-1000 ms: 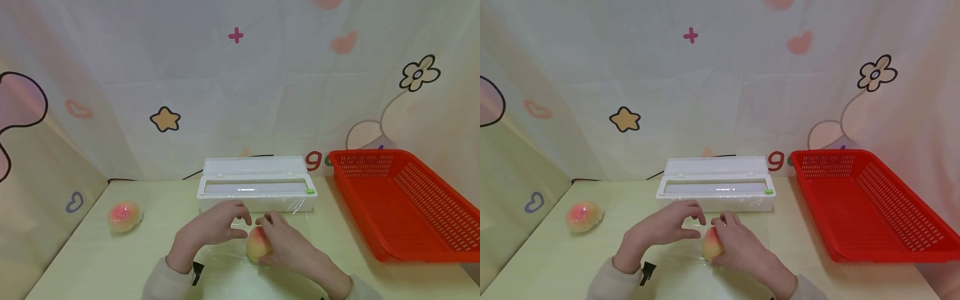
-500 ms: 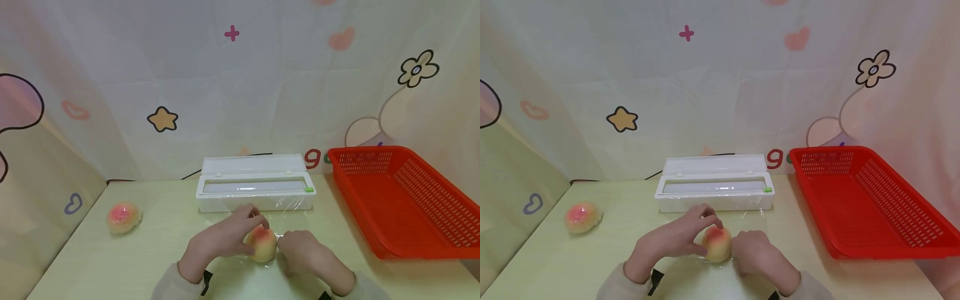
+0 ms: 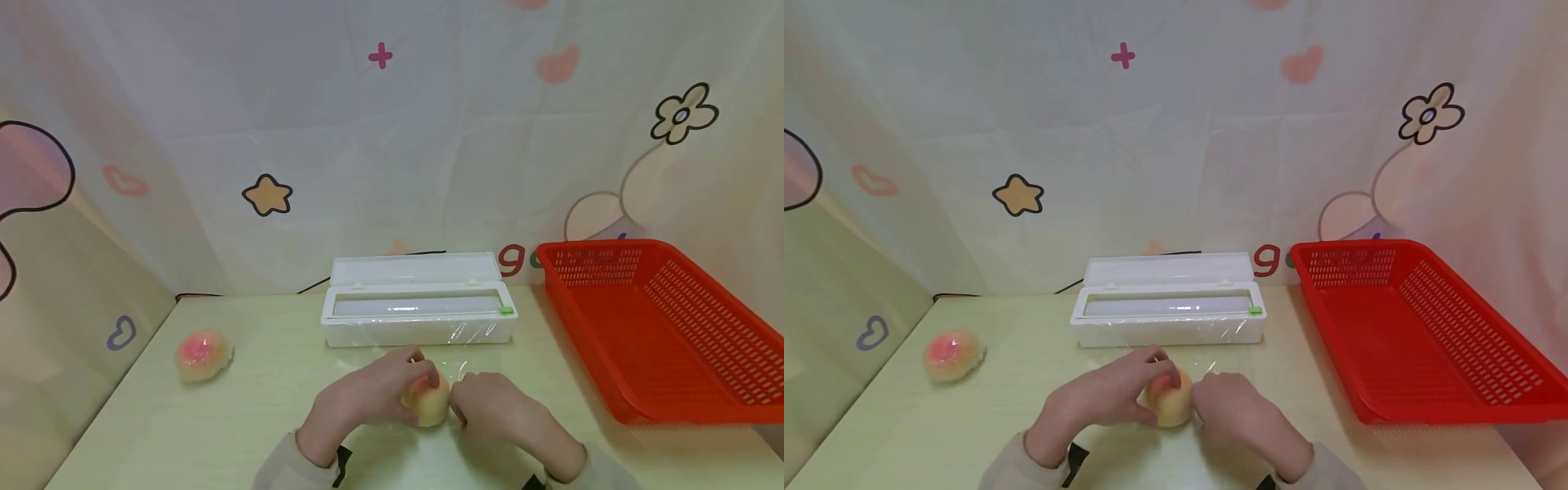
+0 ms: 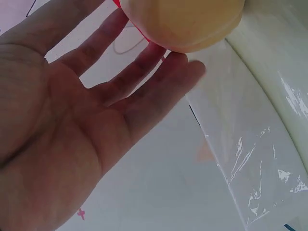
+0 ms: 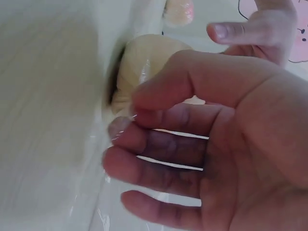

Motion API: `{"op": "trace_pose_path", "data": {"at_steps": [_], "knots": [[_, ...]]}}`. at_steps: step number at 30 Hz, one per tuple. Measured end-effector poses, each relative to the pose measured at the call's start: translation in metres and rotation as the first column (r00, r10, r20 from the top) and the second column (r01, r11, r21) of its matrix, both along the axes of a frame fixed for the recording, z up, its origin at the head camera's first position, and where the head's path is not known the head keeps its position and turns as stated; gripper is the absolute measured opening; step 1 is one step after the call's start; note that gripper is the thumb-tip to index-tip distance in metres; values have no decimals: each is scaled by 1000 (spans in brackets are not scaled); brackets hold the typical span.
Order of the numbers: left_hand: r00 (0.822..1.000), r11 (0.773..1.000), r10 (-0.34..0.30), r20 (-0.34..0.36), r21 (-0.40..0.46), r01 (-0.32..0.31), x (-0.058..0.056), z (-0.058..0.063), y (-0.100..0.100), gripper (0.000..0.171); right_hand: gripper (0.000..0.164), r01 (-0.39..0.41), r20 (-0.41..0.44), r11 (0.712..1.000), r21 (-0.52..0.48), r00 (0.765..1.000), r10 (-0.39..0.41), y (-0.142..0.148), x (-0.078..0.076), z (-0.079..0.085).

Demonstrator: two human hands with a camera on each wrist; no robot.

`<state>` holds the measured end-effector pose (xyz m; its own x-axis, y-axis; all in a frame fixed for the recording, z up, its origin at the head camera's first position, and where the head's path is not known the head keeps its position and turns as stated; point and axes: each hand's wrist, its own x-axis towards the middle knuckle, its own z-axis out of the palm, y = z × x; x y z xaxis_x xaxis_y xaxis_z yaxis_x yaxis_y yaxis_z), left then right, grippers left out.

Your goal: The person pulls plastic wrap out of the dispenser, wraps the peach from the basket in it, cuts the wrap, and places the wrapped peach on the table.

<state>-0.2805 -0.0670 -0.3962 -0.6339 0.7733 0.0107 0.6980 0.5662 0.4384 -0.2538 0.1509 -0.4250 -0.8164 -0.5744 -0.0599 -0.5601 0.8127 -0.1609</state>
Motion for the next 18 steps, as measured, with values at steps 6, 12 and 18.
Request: {"op": "trace_pose_path", "data": {"at_steps": [6,12,18], "knots": [[996,995,85,7,-45,-85,5,-6,8,57,30,-17,28,992,-126,999,21,6,-10,8],[981,979,167,-99,-104,-177,12,-14,23,81,29,-23,-11,975,-222,1000,22,10,-14,13],[961,961,196,-195,-158,-228,14,-20,33,94,28,8,-25,967,-253,1000,-15,8,-15,15]]}}
